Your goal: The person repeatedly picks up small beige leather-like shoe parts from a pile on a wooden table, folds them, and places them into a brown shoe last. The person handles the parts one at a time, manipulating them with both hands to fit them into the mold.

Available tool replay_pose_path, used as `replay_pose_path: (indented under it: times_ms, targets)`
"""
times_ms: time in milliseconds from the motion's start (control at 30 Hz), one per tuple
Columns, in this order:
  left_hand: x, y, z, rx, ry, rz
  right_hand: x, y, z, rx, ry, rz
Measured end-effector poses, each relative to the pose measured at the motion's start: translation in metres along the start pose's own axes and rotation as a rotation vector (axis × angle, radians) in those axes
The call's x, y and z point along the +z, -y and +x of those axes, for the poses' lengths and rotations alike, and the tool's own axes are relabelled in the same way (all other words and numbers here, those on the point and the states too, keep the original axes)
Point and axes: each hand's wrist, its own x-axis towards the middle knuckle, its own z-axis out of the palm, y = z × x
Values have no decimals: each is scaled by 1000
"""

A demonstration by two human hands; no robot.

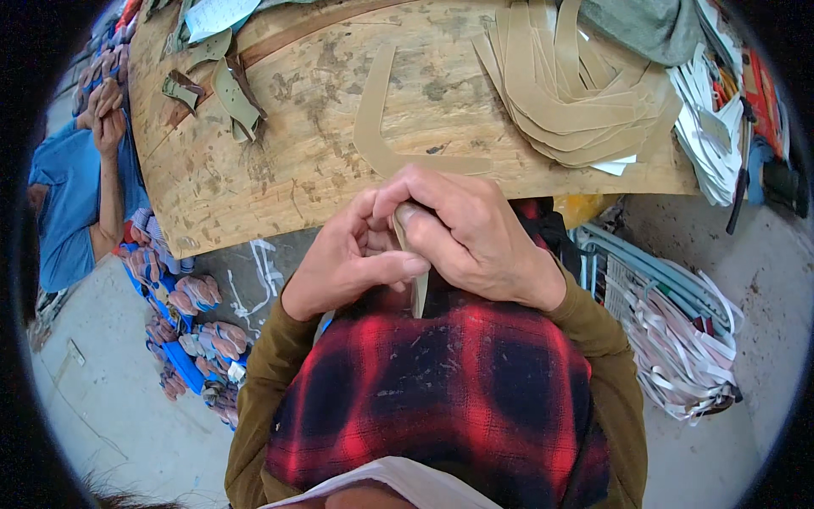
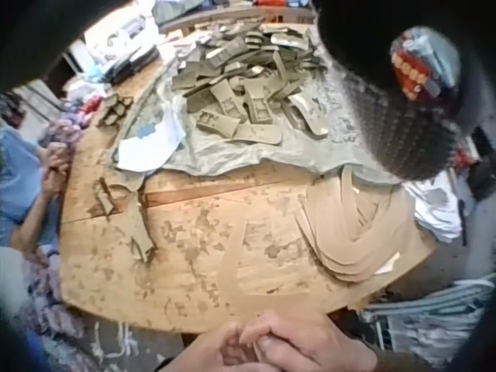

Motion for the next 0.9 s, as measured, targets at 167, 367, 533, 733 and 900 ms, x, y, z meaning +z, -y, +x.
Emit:
replay_pose_path:
  times_ms: [167, 367, 533, 733, 900]
  targets:
    - [-5, -1, -1, 41, 135, -144, -1, 4, -1, -24, 12, 11]
    - [-11, 25, -1, 36, 170, -390, -4, 3, -5, 36, 7, 73]
    - [-9, 37, 5, 126, 114, -424, -6, -2, -4, 60, 69, 120]
    - [4, 35, 32, 286, -11, -613, -3, 9, -7, 2, -218, 308]
    - [-6, 18, 35, 485, 176, -757, -7, 5, -6, -106, -393, 168]
